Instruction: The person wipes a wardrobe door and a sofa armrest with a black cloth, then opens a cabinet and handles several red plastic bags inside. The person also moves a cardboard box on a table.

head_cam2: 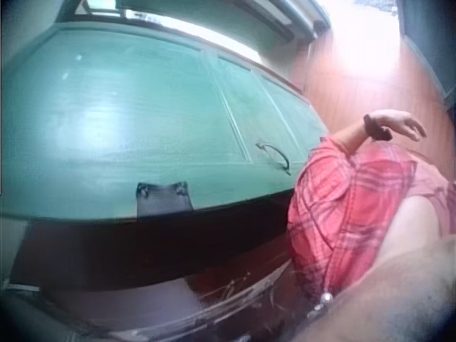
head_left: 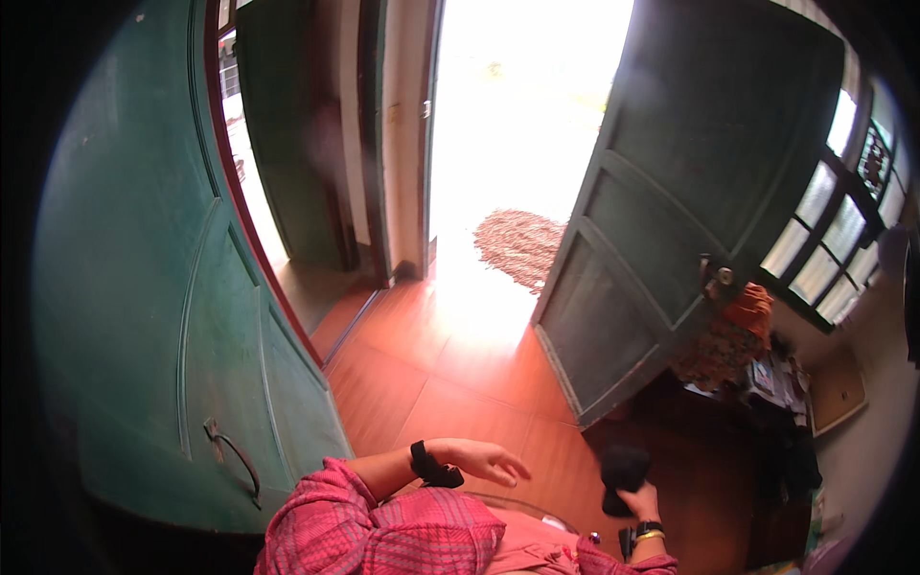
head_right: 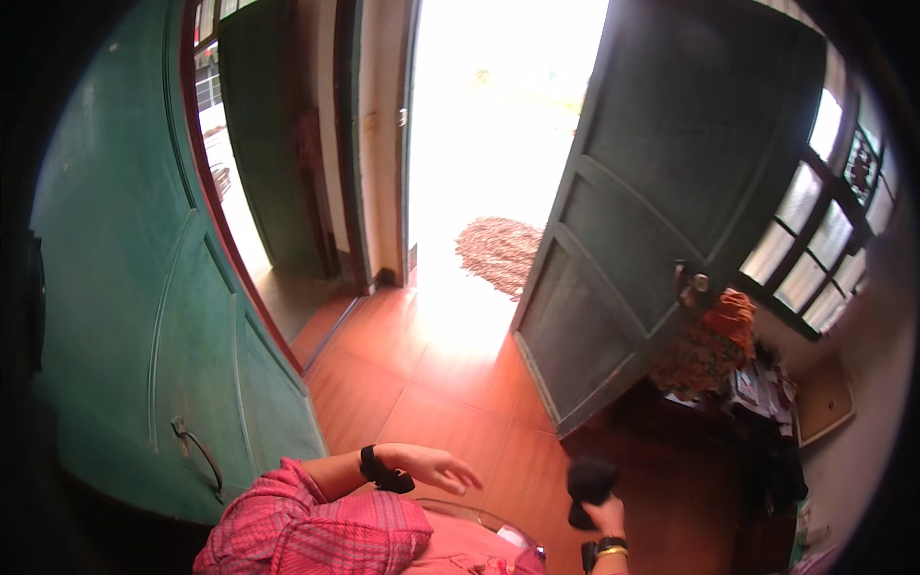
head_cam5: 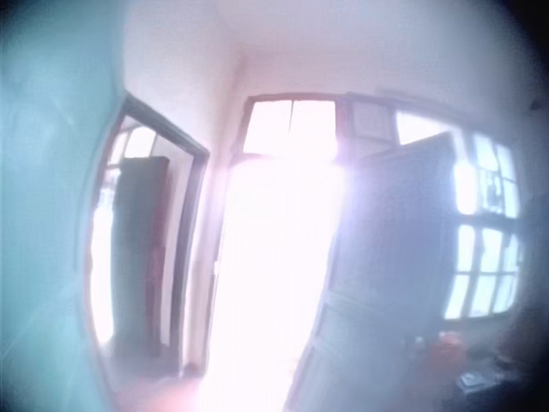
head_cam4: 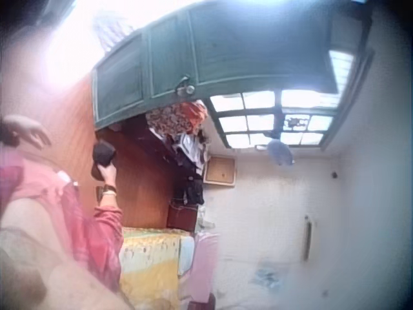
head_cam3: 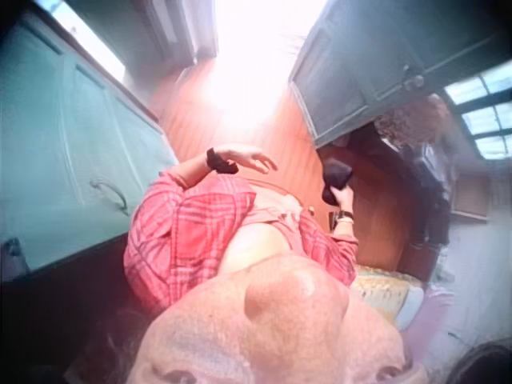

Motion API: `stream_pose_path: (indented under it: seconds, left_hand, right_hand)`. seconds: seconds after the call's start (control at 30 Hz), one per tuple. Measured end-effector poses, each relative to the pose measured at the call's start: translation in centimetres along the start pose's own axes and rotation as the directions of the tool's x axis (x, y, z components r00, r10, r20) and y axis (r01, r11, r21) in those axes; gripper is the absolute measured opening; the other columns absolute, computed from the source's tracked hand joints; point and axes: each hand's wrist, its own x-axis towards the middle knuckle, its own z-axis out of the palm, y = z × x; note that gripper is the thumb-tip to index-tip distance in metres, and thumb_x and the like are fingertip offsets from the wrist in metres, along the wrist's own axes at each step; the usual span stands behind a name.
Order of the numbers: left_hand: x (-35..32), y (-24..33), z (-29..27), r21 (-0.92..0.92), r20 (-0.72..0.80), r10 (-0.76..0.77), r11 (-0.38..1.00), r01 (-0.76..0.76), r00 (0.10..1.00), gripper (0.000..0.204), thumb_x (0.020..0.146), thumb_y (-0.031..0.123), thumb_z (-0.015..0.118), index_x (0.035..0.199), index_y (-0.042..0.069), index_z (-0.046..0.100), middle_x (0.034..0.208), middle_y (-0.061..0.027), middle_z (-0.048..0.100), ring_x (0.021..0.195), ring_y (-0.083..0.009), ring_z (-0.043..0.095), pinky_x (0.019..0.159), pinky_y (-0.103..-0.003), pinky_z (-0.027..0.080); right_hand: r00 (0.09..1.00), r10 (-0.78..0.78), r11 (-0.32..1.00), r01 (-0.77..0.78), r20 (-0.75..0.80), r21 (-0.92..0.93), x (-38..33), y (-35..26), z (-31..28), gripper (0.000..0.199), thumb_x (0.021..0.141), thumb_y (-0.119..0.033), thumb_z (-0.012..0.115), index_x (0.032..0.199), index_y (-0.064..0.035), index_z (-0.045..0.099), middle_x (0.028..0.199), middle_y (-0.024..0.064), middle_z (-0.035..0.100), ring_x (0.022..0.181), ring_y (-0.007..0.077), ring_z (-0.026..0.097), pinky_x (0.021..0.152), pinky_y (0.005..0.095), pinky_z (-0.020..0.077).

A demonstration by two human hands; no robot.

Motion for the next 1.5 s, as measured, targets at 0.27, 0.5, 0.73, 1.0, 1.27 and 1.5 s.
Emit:
stream_pose_path:
  seconds: [0.27, 0.5, 0.73, 1.0, 1.27, 1.5]
  left_hand:
    - [-4.7, -5.0, -11.1, -0.145, -0.119, -0.106, 0.985, 0.088, 0.987, 0.037, 0.097, 0.023, 0.054, 0.123, -0.002, 0.057, 0.117, -0.0122, 0.063, 0.108, -0.0175, 0.056, 0.095, -0.029, 0.043]
    - [-4.3, -7.1, -24.7, -0.14, -0.258, -0.231, 0.97, 0.201, 0.938, 0.026, 0.088, 0.022, 0.064, 0.104, 0.002, 0.063, 0.09, -0.0071, 0.066, 0.084, -0.0163, 0.06, 0.076, -0.032, 0.048]
    - [-8.3, -9.3, -32.4, -0.164, -0.467, -0.24, 0.969, 0.184, 0.851, 0.021, 0.086, 0.019, 0.063, 0.096, 0.001, 0.061, 0.082, -0.0083, 0.064, 0.078, -0.0187, 0.059, 0.071, -0.033, 0.047]
    - [-19.8, -14.0, -42.6, -0.2, -0.689, -0.229, 0.972, 0.123, 0.688, 0.021, 0.09, 0.021, 0.058, 0.096, 0.001, 0.059, 0.087, -0.0104, 0.062, 0.083, -0.0196, 0.058, 0.075, -0.034, 0.045]
    - [-31.8, -17.5, -54.0, -0.235, -0.725, -0.278, 0.96, 0.153, 0.63, 0.023, 0.085, 0.021, 0.06, 0.099, 0.002, 0.062, 0.091, -0.0106, 0.066, 0.085, -0.0206, 0.061, 0.077, -0.035, 0.047]
    - [-41.7, -23.3, -64.1, -0.216, -0.9, -0.278, 0.953, 0.21, 0.336, 0.023, 0.084, 0.02, 0.061, 0.1, 0.003, 0.062, 0.092, -0.0113, 0.066, 0.085, -0.0233, 0.063, 0.076, -0.035, 0.048]
  right_hand:
    - [0.821, 0.492, 0.835, -0.351, 0.29, -0.424, 8.3, 9.1, 8.3, 0.059, 0.061, -0.04, 0.073, 0.102, 0.0008, 0.067, 0.101, 0.0236, 0.067, 0.098, 0.0331, 0.065, 0.084, 0.0421, 0.0513]
    - [0.89, 0.314, 0.835, -0.092, 0.331, -0.542, 29.2, -3.4, 13.5, 0.064, 0.064, -0.048, 0.071, 0.099, 0.0053, 0.068, 0.098, 0.0278, 0.066, 0.098, 0.0335, 0.065, 0.082, 0.0432, 0.05]
    - [0.877, -0.303, 0.952, 0.26, 0.373, 0.161, 55.2, -29.4, 20.5, 0.052, 0.069, -0.025, 0.077, 0.104, 0.0107, 0.063, 0.1, 0.0172, 0.068, 0.089, 0.0224, 0.065, 0.081, 0.0357, 0.0502]
    - [0.665, -0.468, 0.854, 0.51, 0.582, 0.104, 58.1, -49.1, 31.4, 0.045, 0.067, -0.023, 0.077, 0.104, -0.0012, 0.067, 0.095, 0.015, 0.071, 0.088, 0.0199, 0.067, 0.078, 0.0355, 0.0515]
    - [0.651, -0.071, 0.837, 0.452, 0.756, -0.31, 61.0, -54.2, 37.6, 0.059, 0.061, -0.037, 0.078, 0.107, -0.0011, 0.066, 0.102, 0.0199, 0.068, 0.098, 0.0303, 0.065, 0.084, 0.0397, 0.0514]
    - [0.651, -0.02, 0.779, 0.486, 0.759, -0.396, 69.1, -66.7, 51.1, 0.059, 0.061, -0.041, 0.078, 0.103, -0.0012, 0.067, 0.098, 0.0212, 0.068, 0.097, 0.0337, 0.065, 0.083, 0.0421, 0.0519]
